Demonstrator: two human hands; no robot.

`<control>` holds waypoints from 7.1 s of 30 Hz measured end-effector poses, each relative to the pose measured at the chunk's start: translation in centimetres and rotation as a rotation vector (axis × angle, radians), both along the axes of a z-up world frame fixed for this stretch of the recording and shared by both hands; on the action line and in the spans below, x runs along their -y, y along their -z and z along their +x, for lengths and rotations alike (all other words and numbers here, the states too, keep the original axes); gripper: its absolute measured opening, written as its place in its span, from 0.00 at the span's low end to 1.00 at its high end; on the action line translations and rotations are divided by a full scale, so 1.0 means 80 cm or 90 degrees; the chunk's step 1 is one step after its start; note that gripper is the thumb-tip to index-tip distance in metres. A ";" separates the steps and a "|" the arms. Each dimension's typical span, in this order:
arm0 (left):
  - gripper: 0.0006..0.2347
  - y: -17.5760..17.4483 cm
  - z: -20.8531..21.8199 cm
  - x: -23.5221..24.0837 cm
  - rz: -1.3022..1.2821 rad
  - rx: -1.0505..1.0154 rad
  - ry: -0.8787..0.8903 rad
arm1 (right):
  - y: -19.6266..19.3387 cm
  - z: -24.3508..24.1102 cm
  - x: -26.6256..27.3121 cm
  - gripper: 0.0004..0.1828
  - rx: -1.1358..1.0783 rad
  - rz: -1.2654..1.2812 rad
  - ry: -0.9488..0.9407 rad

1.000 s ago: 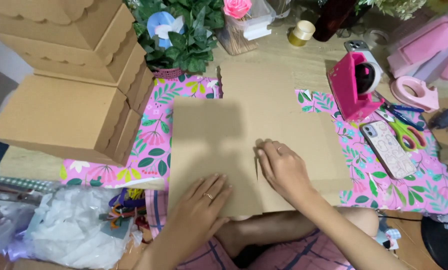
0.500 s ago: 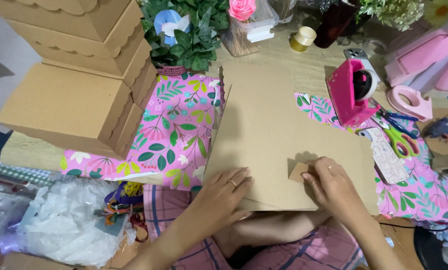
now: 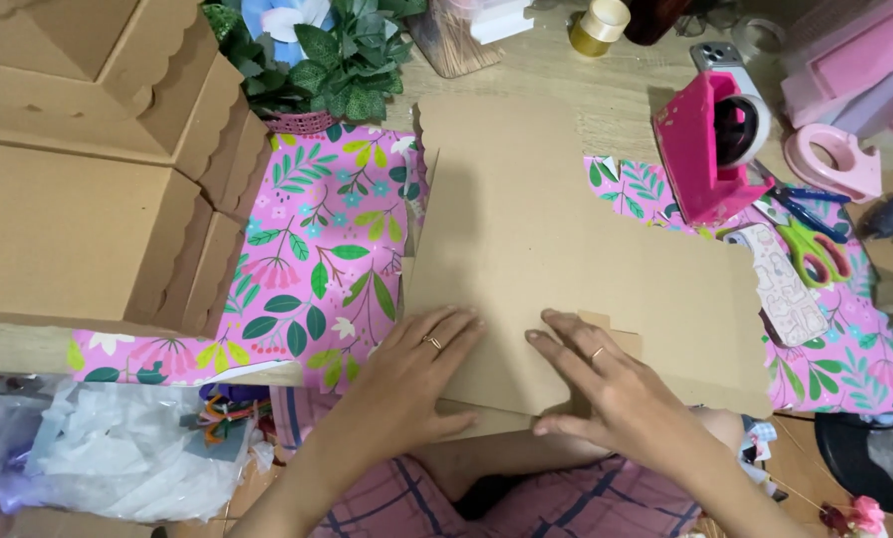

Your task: The person folds and assembles flat cardboard pieces into small boxes. They fold the side flaps, tuck tabs into slots, and secure the box shape. The finished boxes are stacked on the left side of the table.

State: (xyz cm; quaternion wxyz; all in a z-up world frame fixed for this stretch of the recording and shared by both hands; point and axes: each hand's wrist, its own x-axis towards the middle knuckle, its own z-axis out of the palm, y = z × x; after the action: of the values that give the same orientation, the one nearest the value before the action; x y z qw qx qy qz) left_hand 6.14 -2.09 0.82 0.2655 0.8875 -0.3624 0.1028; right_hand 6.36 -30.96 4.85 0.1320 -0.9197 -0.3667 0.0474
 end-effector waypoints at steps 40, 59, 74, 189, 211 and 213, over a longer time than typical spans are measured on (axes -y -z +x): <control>0.13 0.025 0.087 0.019 -1.195 -0.499 -0.143 | 0.060 0.101 -0.098 0.36 0.108 0.035 -0.048; 0.21 -0.004 -0.026 -0.052 -0.326 -0.340 -0.005 | -0.042 0.094 -0.121 0.21 -0.016 -0.046 0.164; 0.22 -0.014 -0.011 -0.060 -0.030 0.008 -0.029 | 0.003 -0.050 -0.077 0.35 0.047 0.061 -0.032; 0.29 0.017 0.004 0.140 0.025 0.103 -0.107 | 0.016 0.073 0.031 0.09 -0.200 0.316 0.614; 0.23 0.008 0.005 0.137 -0.030 0.075 -0.083 | 0.020 0.034 -0.020 0.39 -0.195 0.293 0.330; 0.25 0.006 0.005 0.137 -0.064 0.075 -0.072 | 0.035 0.031 -0.023 0.41 -0.076 0.100 0.248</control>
State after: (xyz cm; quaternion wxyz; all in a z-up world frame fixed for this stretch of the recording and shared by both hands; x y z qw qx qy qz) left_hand 6.57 -13.04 0.30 0.2816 0.8845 -0.3213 0.1873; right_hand 8.84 -29.15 2.06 0.2313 -0.9557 -0.1760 0.0463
